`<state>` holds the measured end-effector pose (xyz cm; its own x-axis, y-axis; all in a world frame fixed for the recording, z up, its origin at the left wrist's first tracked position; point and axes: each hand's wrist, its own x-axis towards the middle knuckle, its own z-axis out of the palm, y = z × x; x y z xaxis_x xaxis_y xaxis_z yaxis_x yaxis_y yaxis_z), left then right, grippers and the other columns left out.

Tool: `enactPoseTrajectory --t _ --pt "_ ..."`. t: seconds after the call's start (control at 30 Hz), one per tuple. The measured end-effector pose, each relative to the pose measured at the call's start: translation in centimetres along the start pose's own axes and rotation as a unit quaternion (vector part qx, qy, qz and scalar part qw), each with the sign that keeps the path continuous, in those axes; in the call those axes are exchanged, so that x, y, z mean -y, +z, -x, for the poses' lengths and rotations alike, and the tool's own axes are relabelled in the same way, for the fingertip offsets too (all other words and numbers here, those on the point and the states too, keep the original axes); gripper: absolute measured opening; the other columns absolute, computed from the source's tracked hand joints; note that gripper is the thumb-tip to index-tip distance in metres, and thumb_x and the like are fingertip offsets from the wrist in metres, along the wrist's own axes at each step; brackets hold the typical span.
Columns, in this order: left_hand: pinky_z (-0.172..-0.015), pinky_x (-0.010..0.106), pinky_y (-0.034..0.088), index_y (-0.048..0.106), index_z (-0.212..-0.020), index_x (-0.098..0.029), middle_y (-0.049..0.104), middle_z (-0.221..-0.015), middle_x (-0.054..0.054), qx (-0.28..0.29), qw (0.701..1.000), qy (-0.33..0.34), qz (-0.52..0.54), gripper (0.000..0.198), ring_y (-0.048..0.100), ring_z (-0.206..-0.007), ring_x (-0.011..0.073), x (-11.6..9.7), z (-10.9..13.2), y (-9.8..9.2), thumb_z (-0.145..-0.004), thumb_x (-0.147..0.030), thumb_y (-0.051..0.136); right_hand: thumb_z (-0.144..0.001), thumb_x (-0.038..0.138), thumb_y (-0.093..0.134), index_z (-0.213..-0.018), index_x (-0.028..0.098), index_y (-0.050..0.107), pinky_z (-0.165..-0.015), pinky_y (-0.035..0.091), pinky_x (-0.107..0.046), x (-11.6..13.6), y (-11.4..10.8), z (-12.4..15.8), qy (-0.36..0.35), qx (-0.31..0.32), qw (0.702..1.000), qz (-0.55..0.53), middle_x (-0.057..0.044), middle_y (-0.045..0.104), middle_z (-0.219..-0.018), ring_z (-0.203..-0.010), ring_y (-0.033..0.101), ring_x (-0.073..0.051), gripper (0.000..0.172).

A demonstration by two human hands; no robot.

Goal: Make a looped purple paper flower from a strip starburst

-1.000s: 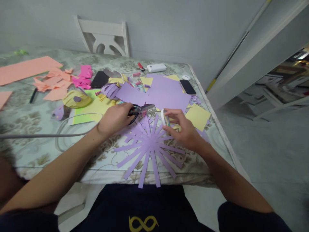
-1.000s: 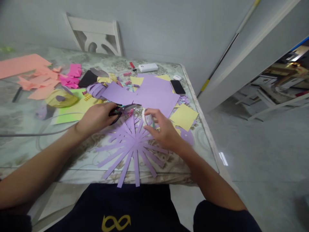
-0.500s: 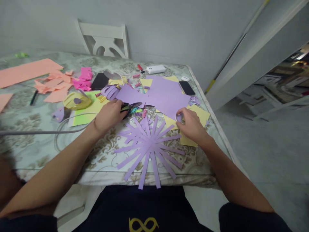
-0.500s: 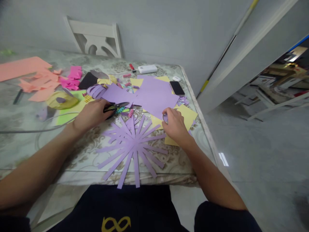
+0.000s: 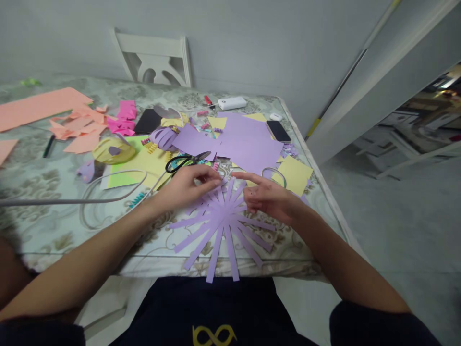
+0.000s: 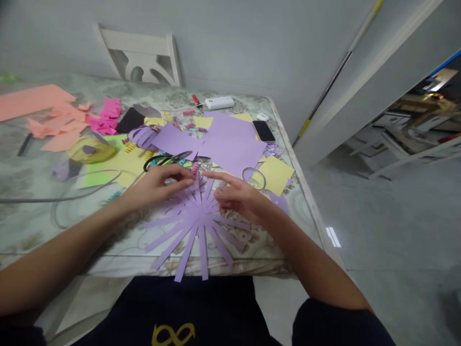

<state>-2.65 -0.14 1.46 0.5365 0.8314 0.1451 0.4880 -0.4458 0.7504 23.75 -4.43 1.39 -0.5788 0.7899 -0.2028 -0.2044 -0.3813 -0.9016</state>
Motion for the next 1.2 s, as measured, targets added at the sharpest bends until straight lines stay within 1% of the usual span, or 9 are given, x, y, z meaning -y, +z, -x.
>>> enactPoseTrajectory --t 0.23,0.5,0.6,0.7,0.77,0.87,0.93,1.03,1.2 --pt "-0.061 0.027 0.046 0.076 -0.097 -0.016 0.072 -0.082 0.004 -0.011 0.98 -0.07 0.188 0.026 0.061 -0.069 0.0148 -0.6 0.4 2.1 -0.091 -0.041 0.069 -0.085 0.022 0.076 -0.148 0.031 0.055 -0.062 0.048 -0.024 -0.7 0.5 -0.4 0.009 0.018 0.998 0.059 0.006 0.057 -0.072 -0.062 0.05 -0.011 0.067" --pt "-0.058 0.025 0.042 0.075 -0.082 -0.015 0.066 -0.071 0.002 -0.032 0.971 -0.091 0.22 0.026 0.056 -0.063 0.0122 -0.9 0.2 2.0 -0.087 -0.041 0.073 -0.088 0.026 0.076 -0.155 0.031 0.046 -0.063 0.047 -0.025 -1.0 0.6 -0.5 0.001 0.032 0.993 0.116 0.006 0.055 -0.071 -0.064 0.051 -0.011 0.074" --pt "-0.059 0.025 0.042 0.075 -0.081 -0.015 0.066 -0.07 0.001 -0.033 0.969 -0.083 0.229 0.023 0.056 -0.063 0.0117 -0.6 0.1 2.1 -0.084 -0.039 0.074 -0.089 0.027 0.074 -0.159 0.029 0.039 -0.062 0.046 -0.026 -1.6 0.8 -0.5 -0.03 0.009 0.983 0.18 0.006 0.056 -0.072 -0.064 0.05 -0.012 0.078" --pt "-0.062 0.025 0.044 0.074 -0.079 -0.016 0.068 -0.072 0.001 -0.039 0.971 -0.079 0.223 0.02 0.057 -0.065 0.0122 -0.5 0.1 1.9 -0.083 -0.035 0.073 -0.088 0.024 0.074 -0.16 0.028 0.035 -0.065 0.049 -0.029 -2.3 1.1 -0.5 -0.095 -0.067 0.94 0.32 0.004 0.06 -0.078 -0.068 0.054 -0.014 0.083" --pt "-0.062 0.025 0.044 0.072 -0.08 -0.016 0.068 -0.072 0.001 -0.049 0.974 -0.075 0.208 0.02 0.058 -0.065 0.0126 -0.4 0.1 1.6 -0.083 -0.035 0.072 -0.084 0.019 0.077 -0.153 0.027 0.046 -0.076 0.053 -0.033 -2.6 1.1 -0.5 -0.126 -0.084 0.89 0.43 0.0 0.066 -0.09 -0.078 0.061 -0.016 0.076" --pt "-0.062 0.025 0.043 0.07 -0.082 -0.015 0.067 -0.073 0.001 -0.063 0.983 -0.056 0.165 0.023 0.056 -0.066 0.0124 -0.2 0.1 1.4 -0.086 -0.038 0.069 -0.08 0.019 0.084 -0.13 0.022 0.065 -0.098 0.052 -0.043 -2.6 1.1 -0.4 -0.14 -0.027 0.822 0.551 -0.008 0.07 -0.114 -0.107 0.064 -0.025 0.054" --pt "-0.064 0.025 0.044 0.069 -0.084 -0.015 0.067 -0.076 0.001 -0.067 0.989 -0.037 0.126 0.025 0.057 -0.068 0.0124 -0.1 0.1 1.3 -0.089 -0.04 0.068 -0.079 0.022 0.087 -0.124 0.019 0.069 -0.106 0.048 -0.048 -2.7 1.0 -0.4 -0.138 0.004 0.796 0.589 -0.011 0.068 -0.122 -0.118 0.06 -0.029 0.048" --pt "-0.066 0.024 0.046 0.068 -0.091 -0.016 0.069 -0.081 0.002 -0.046 0.996 -0.016 0.073 0.022 0.06 -0.072 0.0131 -0.1 0.1 1.5 -0.091 -0.038 0.065 -0.08 0.024 0.087 -0.124 0.019 0.07 -0.104 0.05 -0.047 -3.0 0.6 -0.6 -0.128 0.009 0.785 0.606 -0.012 0.067 -0.119 -0.116 0.061 -0.029 0.047" --pt "-0.064 0.023 0.047 0.066 -0.097 -0.017 0.069 -0.08 0.0 -0.009 0.999 0.008 0.032 0.018 0.063 -0.072 0.0131 0.0 0.3 1.7 -0.092 -0.034 0.064 -0.085 0.021 0.083 -0.116 0.017 0.074 -0.098 0.052 -0.041 -3.7 0.0 -1.2 -0.127 -0.008 0.798 0.589 -0.009 0.067 -0.11 -0.106 0.064 -0.024 0.032"
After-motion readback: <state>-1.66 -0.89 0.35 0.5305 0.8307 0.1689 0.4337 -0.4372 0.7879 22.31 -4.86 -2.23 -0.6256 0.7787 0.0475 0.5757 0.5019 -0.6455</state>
